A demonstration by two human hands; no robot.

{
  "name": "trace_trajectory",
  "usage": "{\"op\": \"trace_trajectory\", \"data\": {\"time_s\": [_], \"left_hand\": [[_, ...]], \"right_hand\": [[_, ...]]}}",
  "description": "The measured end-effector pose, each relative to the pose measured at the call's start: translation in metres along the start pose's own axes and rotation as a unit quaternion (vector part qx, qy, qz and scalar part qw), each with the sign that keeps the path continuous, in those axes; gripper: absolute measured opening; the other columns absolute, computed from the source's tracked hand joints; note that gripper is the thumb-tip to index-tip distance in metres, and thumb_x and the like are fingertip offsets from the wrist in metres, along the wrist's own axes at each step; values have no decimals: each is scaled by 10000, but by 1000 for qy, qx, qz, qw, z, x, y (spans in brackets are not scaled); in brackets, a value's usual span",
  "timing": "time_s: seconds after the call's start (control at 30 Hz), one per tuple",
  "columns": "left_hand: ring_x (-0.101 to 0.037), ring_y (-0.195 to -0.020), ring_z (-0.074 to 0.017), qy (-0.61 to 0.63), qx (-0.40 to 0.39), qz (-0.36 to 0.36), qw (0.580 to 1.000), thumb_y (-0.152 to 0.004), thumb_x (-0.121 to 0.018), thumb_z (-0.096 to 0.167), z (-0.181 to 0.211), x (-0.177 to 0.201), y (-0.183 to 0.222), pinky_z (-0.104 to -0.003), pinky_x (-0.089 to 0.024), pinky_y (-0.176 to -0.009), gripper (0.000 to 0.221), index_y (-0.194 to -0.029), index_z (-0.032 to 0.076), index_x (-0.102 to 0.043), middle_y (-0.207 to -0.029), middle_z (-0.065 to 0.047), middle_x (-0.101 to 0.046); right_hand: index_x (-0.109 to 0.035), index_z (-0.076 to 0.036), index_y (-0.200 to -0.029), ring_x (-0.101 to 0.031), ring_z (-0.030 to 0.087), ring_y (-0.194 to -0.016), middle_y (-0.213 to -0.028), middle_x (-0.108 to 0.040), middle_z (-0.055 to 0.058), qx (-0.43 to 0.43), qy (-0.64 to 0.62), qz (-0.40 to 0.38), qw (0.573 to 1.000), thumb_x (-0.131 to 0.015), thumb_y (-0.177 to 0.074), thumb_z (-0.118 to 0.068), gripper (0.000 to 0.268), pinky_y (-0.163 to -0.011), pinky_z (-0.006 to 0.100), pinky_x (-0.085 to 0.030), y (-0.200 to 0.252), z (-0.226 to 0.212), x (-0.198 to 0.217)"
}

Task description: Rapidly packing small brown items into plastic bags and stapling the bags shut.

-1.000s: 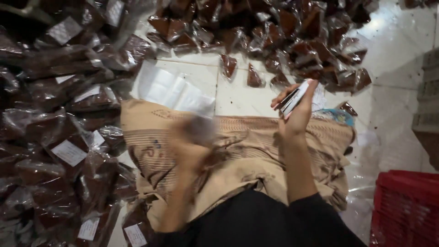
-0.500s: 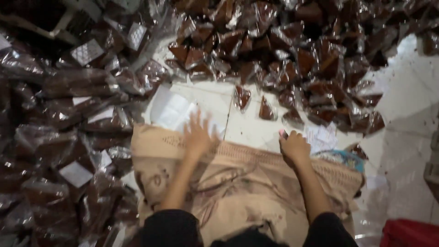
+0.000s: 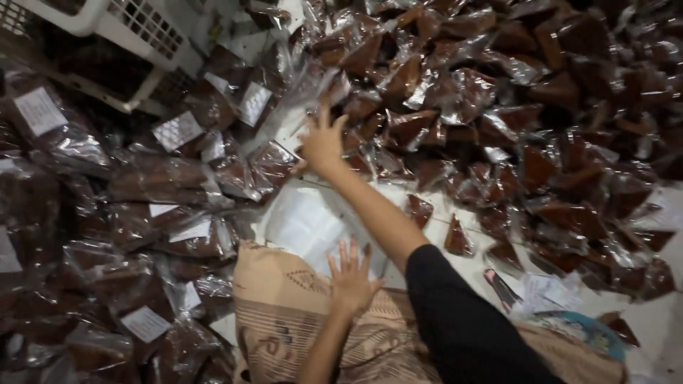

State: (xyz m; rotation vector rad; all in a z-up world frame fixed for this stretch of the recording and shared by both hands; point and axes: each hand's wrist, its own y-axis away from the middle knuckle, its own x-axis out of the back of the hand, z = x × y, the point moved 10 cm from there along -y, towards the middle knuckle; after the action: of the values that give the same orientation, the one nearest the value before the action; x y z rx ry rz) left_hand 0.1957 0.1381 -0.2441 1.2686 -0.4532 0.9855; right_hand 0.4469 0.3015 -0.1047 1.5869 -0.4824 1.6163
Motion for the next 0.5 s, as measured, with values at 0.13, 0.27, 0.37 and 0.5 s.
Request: {"op": "trace_trajectory", "data": {"time_s": [0.13, 0.27, 0.37, 0.5], "left_hand": [[136, -1525, -419, 19, 10, -85, 996, -992, -341, 638, 2, 22, 9, -667, 23, -1179, 817, -1631, 218, -54, -1685, -174, 100], [227, -1517, -372, -10, 38, -138, 990, -980, -253, 680, -9, 3, 3, -649, 60, -1192, 820, -1627, 284, 59, -1676, -135, 220], [189, -1525, -386, -22, 22, -101, 994, -988, -307, 662, -8, -8, 7, -664, 34, -1195, 814, -1627, 280, 22, -1682, -140, 178], [136, -1540, -383, 28, 16, -9, 999, -968, -446, 631, -6, 0, 5, -656, 48, -1202, 840, -1634, 262, -91, -1692, -145, 128]], "right_hand": [[-646, -421, -1322, -285, 541, -1407, -1493, -536, -10, 39, -18, -8, 999, -667, -785, -728, 619, -1019, 816, -192, -23, 37, -102], [-703, -352, -1188, -585, 362, -1163, -1305, -629, 38, 54, -3, 124, 991, -654, -828, -676, 486, -1107, 749, -145, 38, 93, -141], [-694, -362, -1162, -616, 333, -1117, -1248, -632, 79, 72, -8, 167, 983, -651, -899, -409, 270, -947, 693, -332, 119, 124, -166], [-785, -439, -979, -570, 163, -1368, -1153, -768, -87, -12, 167, 52, 984, -676, -930, -345, 152, -1125, 741, -29, 200, 211, -203]]}}
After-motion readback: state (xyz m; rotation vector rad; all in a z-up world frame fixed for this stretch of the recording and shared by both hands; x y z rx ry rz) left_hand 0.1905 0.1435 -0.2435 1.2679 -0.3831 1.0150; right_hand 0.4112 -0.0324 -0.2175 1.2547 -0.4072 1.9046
